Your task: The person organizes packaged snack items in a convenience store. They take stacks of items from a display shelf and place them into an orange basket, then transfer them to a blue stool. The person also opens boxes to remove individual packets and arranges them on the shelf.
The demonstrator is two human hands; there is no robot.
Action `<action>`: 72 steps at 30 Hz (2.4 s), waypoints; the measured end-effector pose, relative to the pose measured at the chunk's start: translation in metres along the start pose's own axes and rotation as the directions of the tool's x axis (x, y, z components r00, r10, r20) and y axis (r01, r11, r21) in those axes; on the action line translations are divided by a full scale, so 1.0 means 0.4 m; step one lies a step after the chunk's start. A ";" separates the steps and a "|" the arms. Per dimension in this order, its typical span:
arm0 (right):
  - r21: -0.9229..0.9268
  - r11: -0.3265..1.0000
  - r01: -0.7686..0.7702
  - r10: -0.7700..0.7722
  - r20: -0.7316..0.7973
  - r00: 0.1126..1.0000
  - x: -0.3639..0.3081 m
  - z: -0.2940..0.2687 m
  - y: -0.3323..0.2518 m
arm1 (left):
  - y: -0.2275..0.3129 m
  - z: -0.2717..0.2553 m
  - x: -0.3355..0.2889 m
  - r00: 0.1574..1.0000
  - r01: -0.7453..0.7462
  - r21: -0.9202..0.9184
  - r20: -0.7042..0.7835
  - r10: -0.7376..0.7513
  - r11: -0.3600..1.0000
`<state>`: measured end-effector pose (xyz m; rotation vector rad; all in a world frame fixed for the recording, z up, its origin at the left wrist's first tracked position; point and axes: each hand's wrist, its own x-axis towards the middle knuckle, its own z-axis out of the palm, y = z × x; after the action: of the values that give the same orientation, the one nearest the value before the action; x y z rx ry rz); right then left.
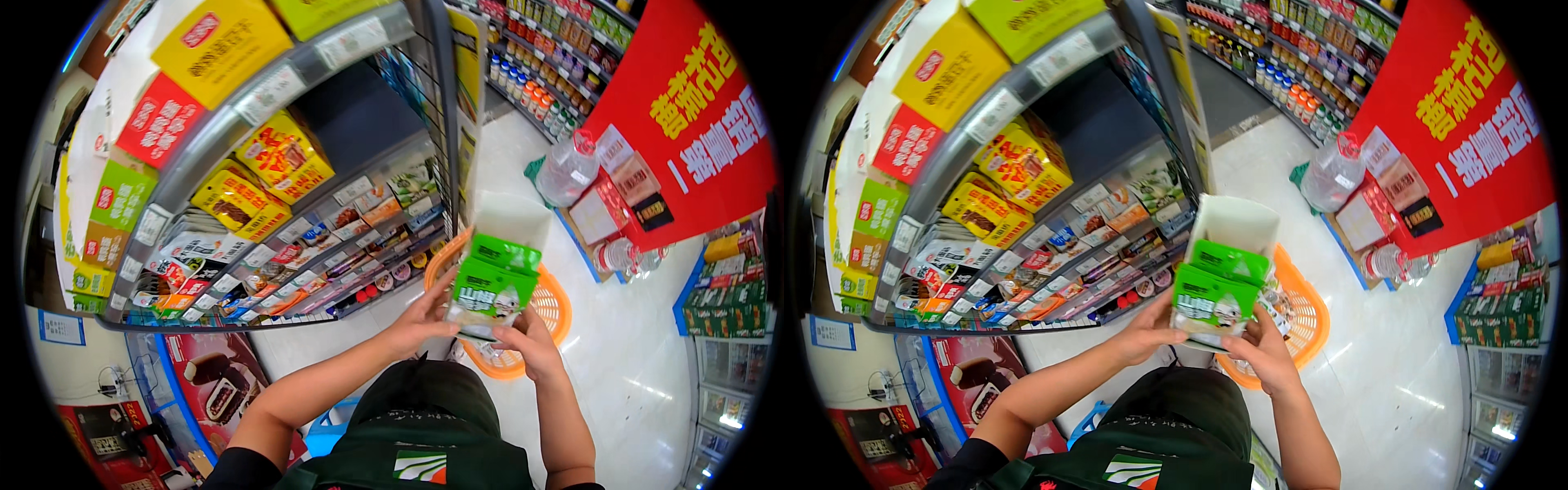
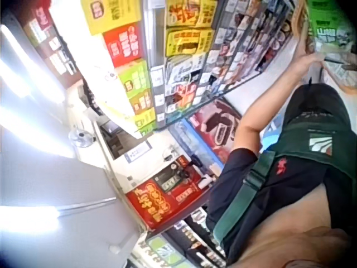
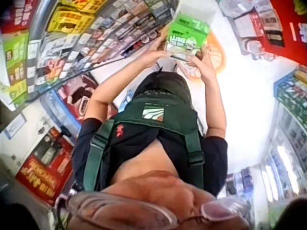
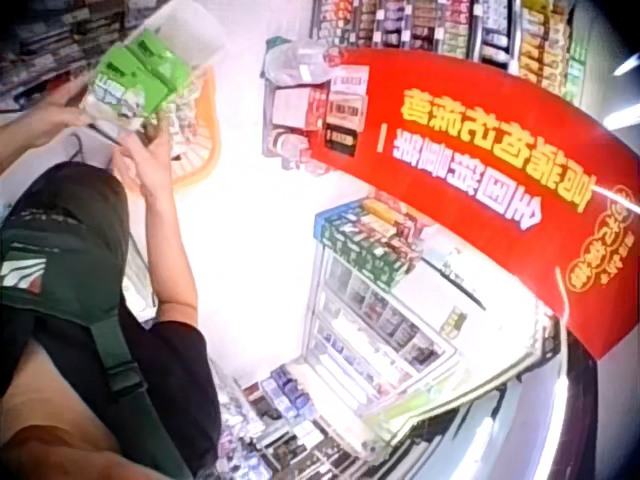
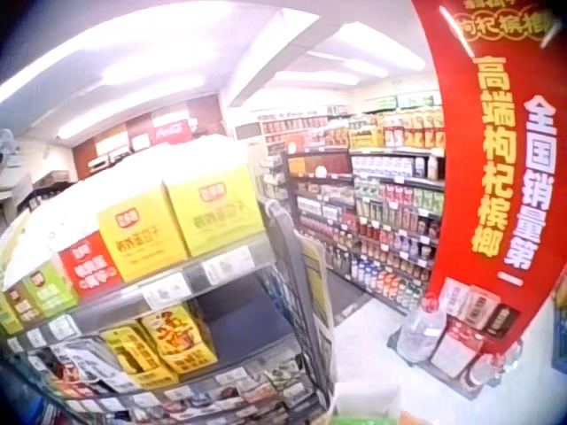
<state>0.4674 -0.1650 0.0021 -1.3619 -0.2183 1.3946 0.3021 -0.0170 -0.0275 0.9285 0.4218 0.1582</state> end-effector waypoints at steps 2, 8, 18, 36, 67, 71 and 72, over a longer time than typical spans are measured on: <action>0.032 0.999 -0.017 0.019 -0.066 0.998 -0.003 -0.065 0.075 | -0.071 0.003 0.034 0.995 0.102 -0.015 0.020 -0.101 0.995; 0.126 0.989 0.084 -0.041 -0.310 0.950 0.070 -0.209 0.342 | -0.302 -0.048 0.086 0.871 0.459 0.066 -0.233 -0.434 0.886; 0.236 0.961 0.144 -0.037 -0.408 0.912 0.300 -0.264 0.630 | -0.435 -0.168 0.165 0.952 0.283 0.828 -0.182 -0.246 0.484; -0.283 0.947 0.153 -0.305 -0.638 0.707 0.305 -0.162 0.611 | -0.441 -0.177 0.185 0.942 0.331 0.663 -0.277 -0.191 0.672; -0.602 0.736 0.309 -0.354 0.048 0.934 0.487 0.720 -0.294 | 0.439 -0.185 -0.186 0.697 -0.299 0.298 -0.581 0.421 0.906; -0.503 0.821 0.270 -0.320 -0.014 0.947 0.523 0.728 -0.294 | 0.445 -0.191 -0.191 0.702 -0.301 0.318 -0.564 0.435 0.899; -0.494 0.825 0.275 -0.325 -0.018 0.945 0.525 0.725 -0.300 | 0.446 -0.198 -0.188 0.696 -0.293 0.325 -0.573 0.434 0.899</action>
<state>0.3657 0.1937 0.0627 -1.7170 -0.7277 1.0320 0.2095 0.1244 0.0955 1.1555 0.8945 0.8344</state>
